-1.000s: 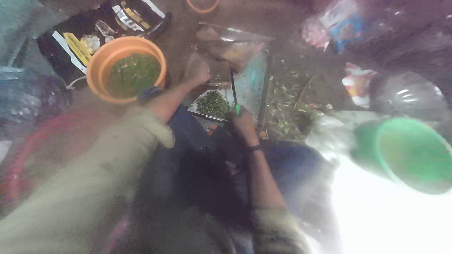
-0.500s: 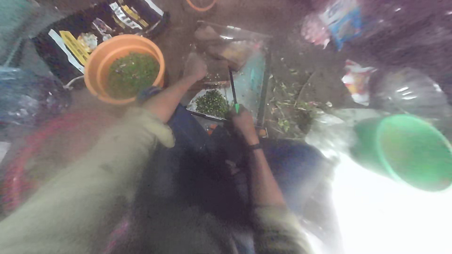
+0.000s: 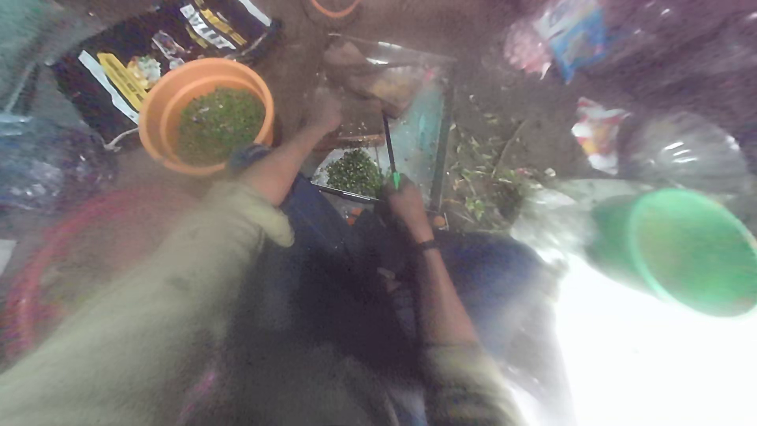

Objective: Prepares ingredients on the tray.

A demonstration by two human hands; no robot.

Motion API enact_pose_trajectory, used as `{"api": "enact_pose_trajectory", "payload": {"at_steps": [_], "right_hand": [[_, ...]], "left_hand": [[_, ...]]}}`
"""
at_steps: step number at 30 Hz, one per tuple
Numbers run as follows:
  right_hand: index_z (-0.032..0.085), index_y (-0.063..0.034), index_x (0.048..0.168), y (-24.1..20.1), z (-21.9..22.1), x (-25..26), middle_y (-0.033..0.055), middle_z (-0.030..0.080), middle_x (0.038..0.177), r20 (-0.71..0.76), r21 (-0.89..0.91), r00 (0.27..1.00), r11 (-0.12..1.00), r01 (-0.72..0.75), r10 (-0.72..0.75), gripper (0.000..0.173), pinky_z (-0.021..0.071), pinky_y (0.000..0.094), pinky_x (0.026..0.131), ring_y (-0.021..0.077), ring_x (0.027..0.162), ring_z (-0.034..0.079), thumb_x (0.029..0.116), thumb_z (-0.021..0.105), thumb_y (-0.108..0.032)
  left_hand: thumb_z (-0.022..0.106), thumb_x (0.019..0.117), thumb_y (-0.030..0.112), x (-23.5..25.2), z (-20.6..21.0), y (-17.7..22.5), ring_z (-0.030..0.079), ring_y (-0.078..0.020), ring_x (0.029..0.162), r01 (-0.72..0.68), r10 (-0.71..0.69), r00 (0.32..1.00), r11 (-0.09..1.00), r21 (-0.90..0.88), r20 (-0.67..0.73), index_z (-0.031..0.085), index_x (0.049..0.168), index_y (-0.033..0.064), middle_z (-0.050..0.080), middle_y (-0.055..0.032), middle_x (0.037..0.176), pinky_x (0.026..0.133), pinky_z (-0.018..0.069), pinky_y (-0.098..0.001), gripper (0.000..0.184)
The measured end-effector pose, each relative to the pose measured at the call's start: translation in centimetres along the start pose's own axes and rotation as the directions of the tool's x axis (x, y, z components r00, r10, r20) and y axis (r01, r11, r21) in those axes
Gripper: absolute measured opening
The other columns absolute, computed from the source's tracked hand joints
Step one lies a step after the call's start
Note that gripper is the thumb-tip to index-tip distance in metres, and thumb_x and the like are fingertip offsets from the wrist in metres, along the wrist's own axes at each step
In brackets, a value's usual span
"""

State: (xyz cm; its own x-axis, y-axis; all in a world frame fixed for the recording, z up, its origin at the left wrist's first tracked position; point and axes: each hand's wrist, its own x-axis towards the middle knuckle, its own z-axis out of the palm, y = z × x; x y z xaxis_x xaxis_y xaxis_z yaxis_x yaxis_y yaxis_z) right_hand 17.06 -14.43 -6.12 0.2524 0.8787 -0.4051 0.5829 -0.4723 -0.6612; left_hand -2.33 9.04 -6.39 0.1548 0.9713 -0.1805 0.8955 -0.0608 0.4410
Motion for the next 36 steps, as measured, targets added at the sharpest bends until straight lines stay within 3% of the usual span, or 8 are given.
{"api": "enact_pose_trajectory", "payload": {"at_steps": [5,10,14,17,24,29,32,36], "right_hand": [[0.058,-0.0075,0.129,0.2,0.0,-0.2,0.0206,0.068,0.092,-0.007,0.004,1.0,1.0,0.003,-0.003,0.048,0.0573,0.0578,0.067,0.0362,0.075,0.068,0.1068,0.05,-0.049],[0.058,-0.0071,0.129,0.4,0.2,0.1,0.0208,0.068,0.092,-0.016,-0.001,1.0,1.0,0.008,-0.008,0.049,0.0573,0.0582,0.067,0.0368,0.075,0.068,0.1067,0.051,-0.05],[0.058,-0.008,0.13,0.4,0.1,0.0,0.0208,0.069,0.093,-0.02,-0.005,1.0,1.0,0.013,-0.013,0.05,0.0576,0.059,0.068,0.0369,0.077,0.069,0.1062,0.051,-0.051],[0.058,-0.0095,0.132,0.7,0.0,-0.6,0.0208,0.068,0.094,-0.017,0.02,1.0,1.0,0.024,-0.024,0.048,0.0569,0.0596,0.068,0.0373,0.077,0.068,0.1058,0.052,-0.05],[0.057,-0.01,0.134,0.8,-0.2,-0.8,0.0192,0.069,0.094,0.006,0.057,1.0,0.998,0.002,-0.002,0.051,0.0577,0.0566,0.066,0.0351,0.074,0.068,0.1055,0.052,-0.052],[0.058,-0.0104,0.132,1.0,0.2,-0.7,0.0199,0.069,0.095,-0.011,0.035,1.0,0.999,0.019,-0.019,0.049,0.0568,0.0597,0.067,0.0377,0.079,0.069,0.1055,0.052,-0.051],[0.06,-0.0122,0.129,1.5,1.0,-0.1,0.0186,0.071,0.096,-0.012,-0.01,1.0,1.0,0.015,-0.015,0.055,0.057,0.0606,0.069,0.0376,0.081,0.07,0.1042,0.049,-0.06],[0.062,-0.0088,0.126,0.4,1.5,0.1,0.0186,0.071,0.094,0.015,-0.056,1.0,0.998,0.007,-0.007,0.056,0.0575,0.0604,0.07,0.0368,0.082,0.07,0.1054,0.047,-0.059]], "left_hand": [[0.075,0.0883,0.021,0.2,0.3,-0.5,0.06,-0.0406,0.129,0.024,-0.024,1.0,1.0,-0.014,-0.011,0.07,0.125,0.0063,0.064,-0.0223,0.135,0.108,0.0475,-0.0624,0.04],[0.064,0.0976,0.018,-0.6,-1.2,0.0,0.06,-0.0365,0.131,0.024,-0.026,0.999,0.998,-0.062,-0.032,0.07,0.126,0.0102,0.065,-0.0178,0.137,0.111,0.0454,-0.0595,0.03],[0.073,0.0901,0.017,0.2,-1.2,-1.2,0.056,-0.0301,0.135,-0.277,0.277,0.961,0.959,0.057,0.011,0.078,0.11,0.0184,0.065,-0.0077,0.139,0.114,0.0436,-0.0588,0.021],[0.076,0.0879,0.018,0.0,-0.8,-1.4,0.055,-0.0332,0.135,-0.437,0.427,0.899,0.886,0.156,0.095,0.078,0.107,0.0174,0.067,-0.0087,0.134,0.115,0.04,-0.0619,0.02],[0.071,0.0915,0.015,-0.2,-0.1,-0.9,0.065,-0.0393,0.12,-0.365,0.354,0.931,0.912,0.186,0.092,0.077,0.112,0.0106,0.072,-0.0175,0.119,0.107,0.0476,-0.0632,0.021],[0.07,0.0936,0.021,-0.2,1.1,-0.6,0.061,-0.0346,0.127,-0.348,0.334,0.937,0.916,0.2,0.099,0.077,0.114,0.0198,0.07,-0.0101,0.129,0.105,0.0453,-0.0671,0.022],[0.068,0.0927,0.014,0.2,1.6,-1.0,0.065,-0.035,0.122,-0.438,0.429,0.899,0.88,0.187,0.085,0.078,0.114,0.0157,0.072,-0.0121,0.124,0.108,0.0486,-0.0603,0.023],[0.074,0.0878,0.017,0.0,1.2,-0.9,0.068,-0.0355,0.115,-0.411,0.41,0.911,0.902,0.131,0.036,0.075,0.117,0.0134,0.074,-0.0137,0.117,0.103,0.0515,-0.0608,0.029]]}}
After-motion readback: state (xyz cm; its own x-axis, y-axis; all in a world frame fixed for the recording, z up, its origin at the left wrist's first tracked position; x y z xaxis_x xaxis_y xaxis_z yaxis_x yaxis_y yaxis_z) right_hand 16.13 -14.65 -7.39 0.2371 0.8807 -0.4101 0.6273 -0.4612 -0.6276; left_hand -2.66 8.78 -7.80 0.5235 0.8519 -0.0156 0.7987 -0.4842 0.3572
